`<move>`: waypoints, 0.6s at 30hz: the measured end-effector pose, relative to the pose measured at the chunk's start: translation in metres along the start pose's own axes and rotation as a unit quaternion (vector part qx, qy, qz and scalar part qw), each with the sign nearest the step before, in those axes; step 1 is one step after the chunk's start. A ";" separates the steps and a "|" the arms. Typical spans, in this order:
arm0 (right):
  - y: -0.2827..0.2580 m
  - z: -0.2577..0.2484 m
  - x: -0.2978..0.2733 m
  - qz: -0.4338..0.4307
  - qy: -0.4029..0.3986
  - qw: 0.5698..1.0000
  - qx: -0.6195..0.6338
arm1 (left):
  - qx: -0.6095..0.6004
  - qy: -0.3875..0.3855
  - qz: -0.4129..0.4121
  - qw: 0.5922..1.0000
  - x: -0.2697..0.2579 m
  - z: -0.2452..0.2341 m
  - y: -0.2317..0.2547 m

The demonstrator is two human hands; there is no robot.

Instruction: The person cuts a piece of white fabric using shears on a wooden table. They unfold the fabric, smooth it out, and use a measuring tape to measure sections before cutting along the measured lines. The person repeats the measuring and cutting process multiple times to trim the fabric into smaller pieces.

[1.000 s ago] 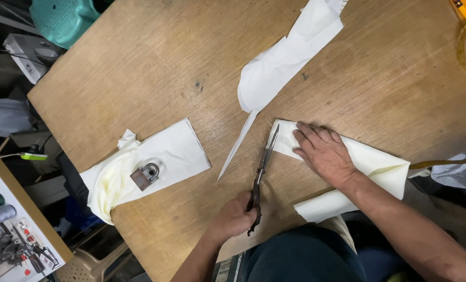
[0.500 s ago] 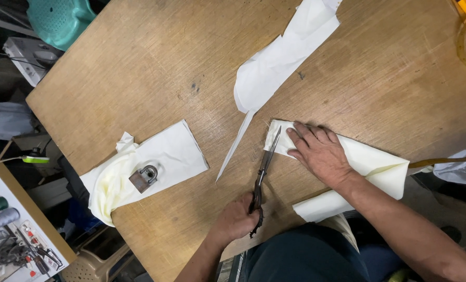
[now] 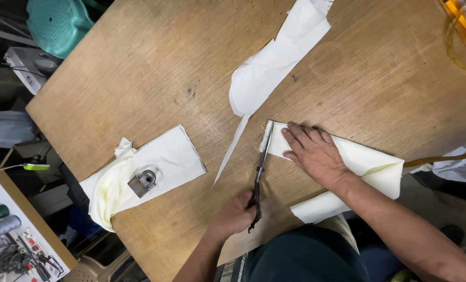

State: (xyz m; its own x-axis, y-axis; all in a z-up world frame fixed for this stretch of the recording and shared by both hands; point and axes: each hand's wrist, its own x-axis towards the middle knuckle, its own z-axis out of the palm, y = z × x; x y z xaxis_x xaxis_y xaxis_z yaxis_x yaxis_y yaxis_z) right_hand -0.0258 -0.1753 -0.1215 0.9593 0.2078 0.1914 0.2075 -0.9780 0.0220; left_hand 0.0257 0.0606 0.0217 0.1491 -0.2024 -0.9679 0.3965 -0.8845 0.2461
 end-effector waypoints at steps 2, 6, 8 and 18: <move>-0.001 0.002 -0.002 0.000 0.001 1.000 0.002 | 0.034 0.008 0.016 0.999 0.013 0.002 -0.006; 0.000 0.003 -0.001 0.000 0.003 1.000 0.006 | -0.027 0.002 -0.005 1.000 0.005 -0.001 0.003; 0.000 0.003 -0.001 0.001 0.001 1.000 0.001 | -0.040 0.015 0.012 0.999 0.007 0.002 -0.007; 0.018 -0.019 0.006 0.061 0.031 0.985 0.160 | 0.146 0.443 -0.056 0.883 0.081 -0.005 -0.149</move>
State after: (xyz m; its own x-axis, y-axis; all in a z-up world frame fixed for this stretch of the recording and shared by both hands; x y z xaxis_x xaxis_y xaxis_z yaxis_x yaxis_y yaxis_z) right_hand -0.0198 -0.1916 -0.1012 0.9694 0.0783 0.2327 0.1508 -0.9377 -0.3130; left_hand -0.0167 0.1786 -0.0930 0.8254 0.1873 -0.5326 0.2222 -0.9750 0.0016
